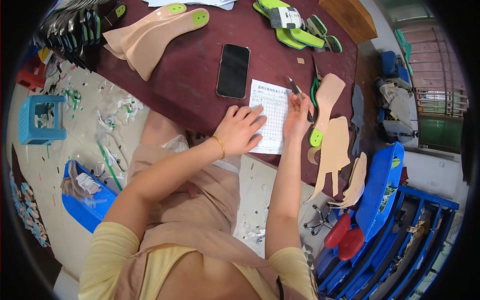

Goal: The recorder is filling out a production log or manufacturing tracking sheet for shoe components.

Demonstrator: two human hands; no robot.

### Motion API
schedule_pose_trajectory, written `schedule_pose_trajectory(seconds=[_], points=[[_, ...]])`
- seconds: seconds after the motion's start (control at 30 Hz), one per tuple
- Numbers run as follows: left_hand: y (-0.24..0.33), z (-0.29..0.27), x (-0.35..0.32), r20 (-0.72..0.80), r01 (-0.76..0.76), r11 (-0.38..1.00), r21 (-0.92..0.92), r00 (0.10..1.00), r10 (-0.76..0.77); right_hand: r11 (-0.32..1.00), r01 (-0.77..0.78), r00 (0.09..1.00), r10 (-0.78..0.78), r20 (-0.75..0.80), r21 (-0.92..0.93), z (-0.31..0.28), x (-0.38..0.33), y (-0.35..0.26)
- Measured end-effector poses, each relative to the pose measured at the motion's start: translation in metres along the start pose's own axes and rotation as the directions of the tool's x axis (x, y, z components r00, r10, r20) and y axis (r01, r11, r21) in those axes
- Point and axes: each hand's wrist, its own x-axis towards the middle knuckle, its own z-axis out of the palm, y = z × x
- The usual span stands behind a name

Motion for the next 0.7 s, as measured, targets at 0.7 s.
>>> schedule_pose_trajectory(seconds=[0.7], points=[[-0.248, -0.446, -0.034, -0.828, 0.526, 0.745, 0.41, 0.557, 0.062, 0.542, 0.341, 0.936, -0.124, 0.328, -0.768, 0.037, -0.014, 0.01]])
